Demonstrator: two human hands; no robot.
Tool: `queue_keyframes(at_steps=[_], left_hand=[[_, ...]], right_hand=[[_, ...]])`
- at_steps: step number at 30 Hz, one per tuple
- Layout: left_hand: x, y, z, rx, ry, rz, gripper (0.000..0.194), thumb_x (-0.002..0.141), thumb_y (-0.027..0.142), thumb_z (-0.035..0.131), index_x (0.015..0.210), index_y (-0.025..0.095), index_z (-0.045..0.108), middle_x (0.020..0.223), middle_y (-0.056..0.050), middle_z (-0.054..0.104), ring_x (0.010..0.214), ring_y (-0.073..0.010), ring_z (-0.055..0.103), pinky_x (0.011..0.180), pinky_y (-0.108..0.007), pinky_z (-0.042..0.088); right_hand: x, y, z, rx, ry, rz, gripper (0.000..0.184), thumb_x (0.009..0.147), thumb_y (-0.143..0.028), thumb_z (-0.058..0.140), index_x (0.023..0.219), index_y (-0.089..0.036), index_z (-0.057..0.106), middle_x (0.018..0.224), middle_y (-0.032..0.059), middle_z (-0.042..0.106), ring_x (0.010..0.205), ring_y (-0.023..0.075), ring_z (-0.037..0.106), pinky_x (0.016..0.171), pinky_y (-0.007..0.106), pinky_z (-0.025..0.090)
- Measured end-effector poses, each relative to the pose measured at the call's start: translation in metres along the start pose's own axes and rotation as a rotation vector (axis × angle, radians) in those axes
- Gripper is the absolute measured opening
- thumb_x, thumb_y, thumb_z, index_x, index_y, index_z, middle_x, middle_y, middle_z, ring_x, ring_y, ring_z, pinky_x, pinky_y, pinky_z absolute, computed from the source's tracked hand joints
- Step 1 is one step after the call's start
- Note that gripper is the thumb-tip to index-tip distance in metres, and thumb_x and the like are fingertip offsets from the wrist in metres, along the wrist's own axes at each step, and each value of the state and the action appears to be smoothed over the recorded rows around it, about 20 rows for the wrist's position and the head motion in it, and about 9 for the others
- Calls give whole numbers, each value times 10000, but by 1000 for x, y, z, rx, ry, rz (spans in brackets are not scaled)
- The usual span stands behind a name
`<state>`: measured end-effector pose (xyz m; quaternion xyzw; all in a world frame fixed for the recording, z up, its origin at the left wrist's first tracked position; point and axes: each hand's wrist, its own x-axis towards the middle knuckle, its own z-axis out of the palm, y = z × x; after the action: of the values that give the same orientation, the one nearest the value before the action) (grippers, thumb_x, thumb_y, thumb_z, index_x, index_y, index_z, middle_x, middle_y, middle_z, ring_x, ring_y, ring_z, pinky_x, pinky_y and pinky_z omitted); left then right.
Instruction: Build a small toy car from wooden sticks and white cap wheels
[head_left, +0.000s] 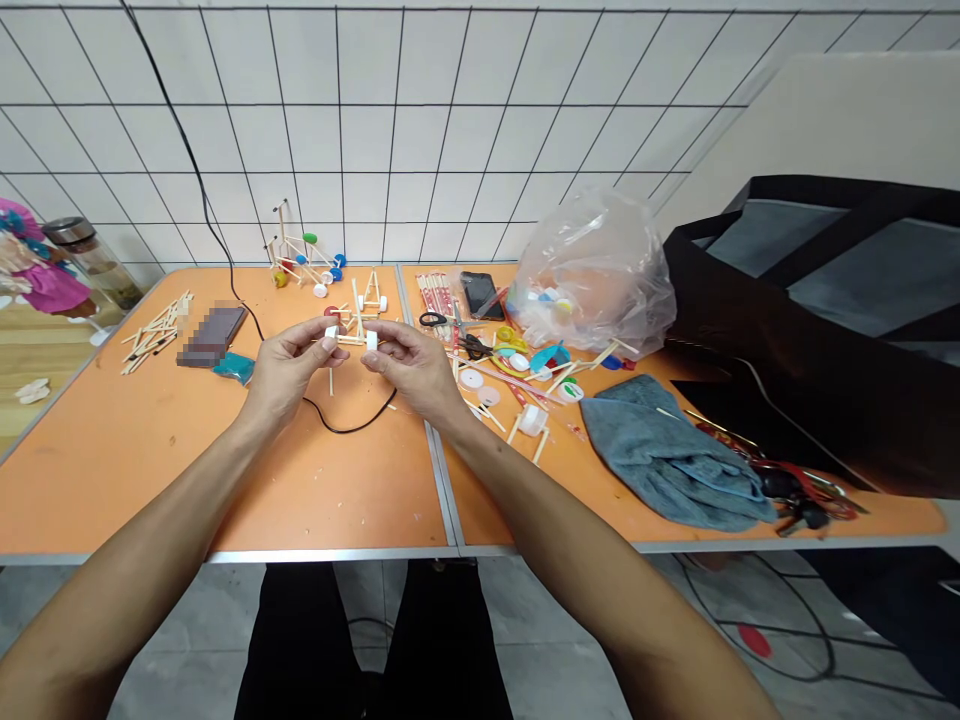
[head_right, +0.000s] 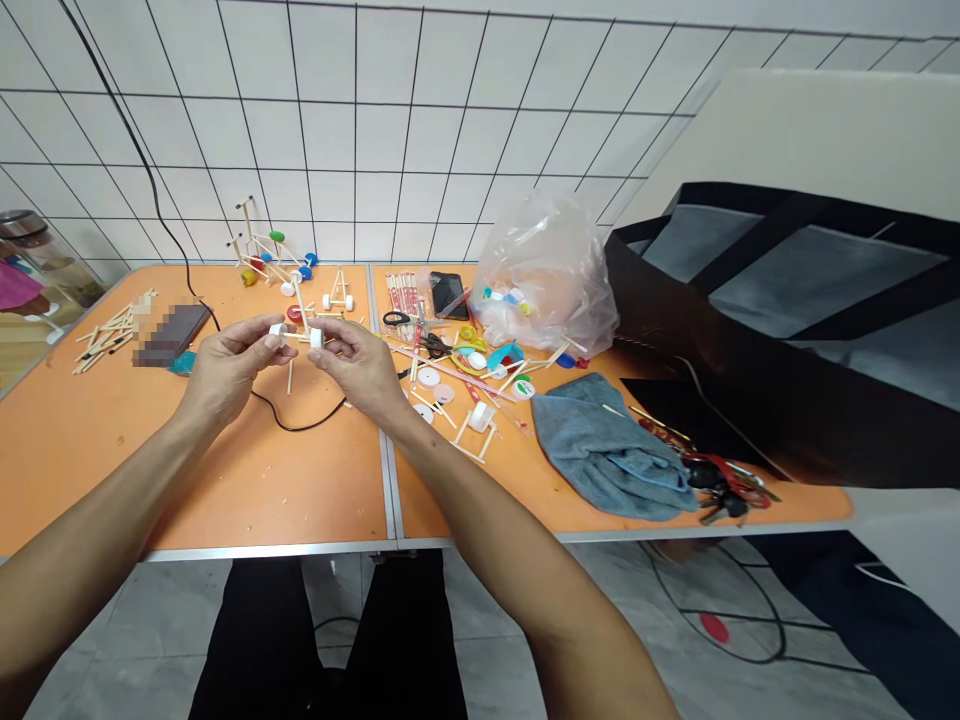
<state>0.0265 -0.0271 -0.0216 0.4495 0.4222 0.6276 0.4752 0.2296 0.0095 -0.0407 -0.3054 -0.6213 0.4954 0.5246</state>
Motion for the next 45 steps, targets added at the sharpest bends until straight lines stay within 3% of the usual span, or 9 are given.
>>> queue_keyframes(at_steps=[5,14,23,29,45], left_hand=[[1,-4,0,3,-14,28,623,619,622,1194,1053,228,984,1048,-82,947,803,-202,852,868,-371,755],[0,-5,2,-23,-17,50,616,597,641,1201,1019,241,999,958,-66,942,758,-190,860,815,-326,760],[-2,-7,2,-10,-10,44,615,609,611,1207,1043,228,998,990,-77,948,765,-197,866,833,-330,768],[-2,-5,4,-21,-24,55,598,591,639,1207,1014,266,1007,965,-51,951,734,-167,857,784,-272,751],[4,-15,-4,14,-36,106,622,715,668,1150,1132,243,969,1101,-87,946,865,-223,887,926,-401,782]], right_hand=[[1,2,-3,-19,4,-9,407,823,-451,986,1186,-282,916,957,-8,800,806,162,649,817,353,613],[1,7,-7,-73,-4,-32,440,891,-441,963,1285,-254,908,980,2,813,812,152,659,816,342,620],[3,8,-8,-20,5,-25,458,861,-468,984,1254,-246,906,934,-9,794,810,153,675,839,347,634],[4,7,-9,-12,18,5,513,816,-496,1026,1245,-239,913,887,-21,779,802,153,668,835,346,634],[4,6,-7,-4,-30,-5,484,827,-473,992,1241,-243,894,925,-17,798,784,143,649,820,342,607]])
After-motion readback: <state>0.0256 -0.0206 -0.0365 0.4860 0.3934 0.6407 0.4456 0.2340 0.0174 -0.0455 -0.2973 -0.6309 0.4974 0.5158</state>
